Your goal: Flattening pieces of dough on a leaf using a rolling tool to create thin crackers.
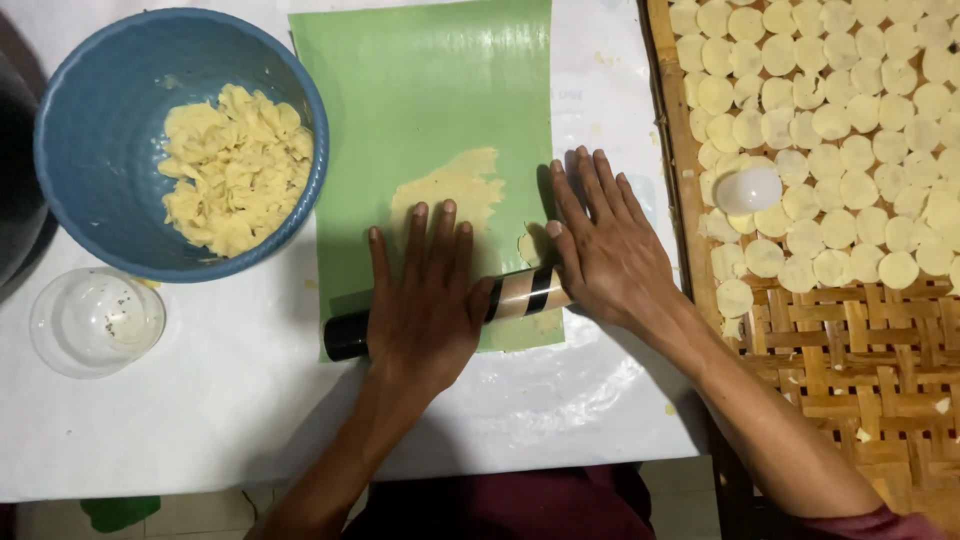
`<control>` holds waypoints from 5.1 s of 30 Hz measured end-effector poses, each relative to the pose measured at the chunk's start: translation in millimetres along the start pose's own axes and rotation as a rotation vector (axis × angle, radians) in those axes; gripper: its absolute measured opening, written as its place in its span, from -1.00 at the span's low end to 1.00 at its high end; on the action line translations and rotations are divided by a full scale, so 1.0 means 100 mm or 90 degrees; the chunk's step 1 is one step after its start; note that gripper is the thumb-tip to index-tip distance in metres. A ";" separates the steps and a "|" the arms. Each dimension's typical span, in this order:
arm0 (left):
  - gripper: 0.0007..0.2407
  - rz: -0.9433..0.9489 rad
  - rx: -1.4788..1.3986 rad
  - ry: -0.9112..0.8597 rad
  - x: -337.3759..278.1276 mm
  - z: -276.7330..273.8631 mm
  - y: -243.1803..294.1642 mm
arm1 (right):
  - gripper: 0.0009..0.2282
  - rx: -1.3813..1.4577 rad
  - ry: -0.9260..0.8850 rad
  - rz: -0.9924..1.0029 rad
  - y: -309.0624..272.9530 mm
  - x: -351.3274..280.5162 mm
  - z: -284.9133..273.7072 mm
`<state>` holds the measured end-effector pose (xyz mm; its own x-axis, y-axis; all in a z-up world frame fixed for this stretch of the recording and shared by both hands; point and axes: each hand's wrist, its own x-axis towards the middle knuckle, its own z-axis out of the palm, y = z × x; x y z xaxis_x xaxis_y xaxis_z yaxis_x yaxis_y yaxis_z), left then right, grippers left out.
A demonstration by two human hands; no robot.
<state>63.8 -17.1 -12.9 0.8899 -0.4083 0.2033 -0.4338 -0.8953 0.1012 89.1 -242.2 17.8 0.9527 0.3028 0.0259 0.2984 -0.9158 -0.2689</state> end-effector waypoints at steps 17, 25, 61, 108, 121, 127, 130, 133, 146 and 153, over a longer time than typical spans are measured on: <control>-0.44 0.033 0.027 0.078 -0.27 -0.06 0.14 | -0.42 -0.066 0.073 -0.010 -0.10 -0.39 0.12; -0.43 0.051 0.053 0.055 -0.98 -0.07 0.44 | -0.41 -0.081 0.087 -0.048 -0.05 -1.21 0.46; -0.59 -0.181 -0.786 -0.029 -1.06 -0.58 0.03 | -0.57 0.864 0.045 0.207 -0.98 -0.68 -0.11; -0.50 0.108 0.013 0.095 -0.85 -0.42 -0.16 | -0.82 0.116 0.460 -0.044 -0.17 -1.11 0.25; -0.66 0.096 -0.033 0.113 -0.56 -0.34 -0.16 | -0.51 -0.056 0.121 -0.124 -0.30 -0.60 0.30; -0.56 0.022 -0.013 0.105 -0.40 -0.19 -0.21 | -0.48 -0.036 0.093 -0.117 -0.30 -0.35 0.22; -0.44 0.031 0.040 0.061 -0.64 -0.22 -0.08 | -0.43 -0.084 0.084 -0.117 -0.30 -0.66 0.37; -0.50 0.050 0.063 0.096 -0.73 -0.23 -0.04 | -0.43 -0.103 0.111 -0.109 -0.31 -0.79 0.41; -0.54 -0.025 -0.066 0.262 -0.36 0.06 -0.46 | -0.46 -0.035 0.058 0.039 -0.27 0.17 0.22; -0.64 -0.031 -0.141 0.296 -0.48 -0.08 -0.56 | -0.62 0.040 0.190 -0.112 -0.47 0.63 0.48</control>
<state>44.2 53.7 -20.6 0.7754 -0.1993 0.5992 -0.4572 -0.8318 0.3149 132.1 -167.3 -13.8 0.8647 0.3554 0.3550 0.4639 -0.8360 -0.2932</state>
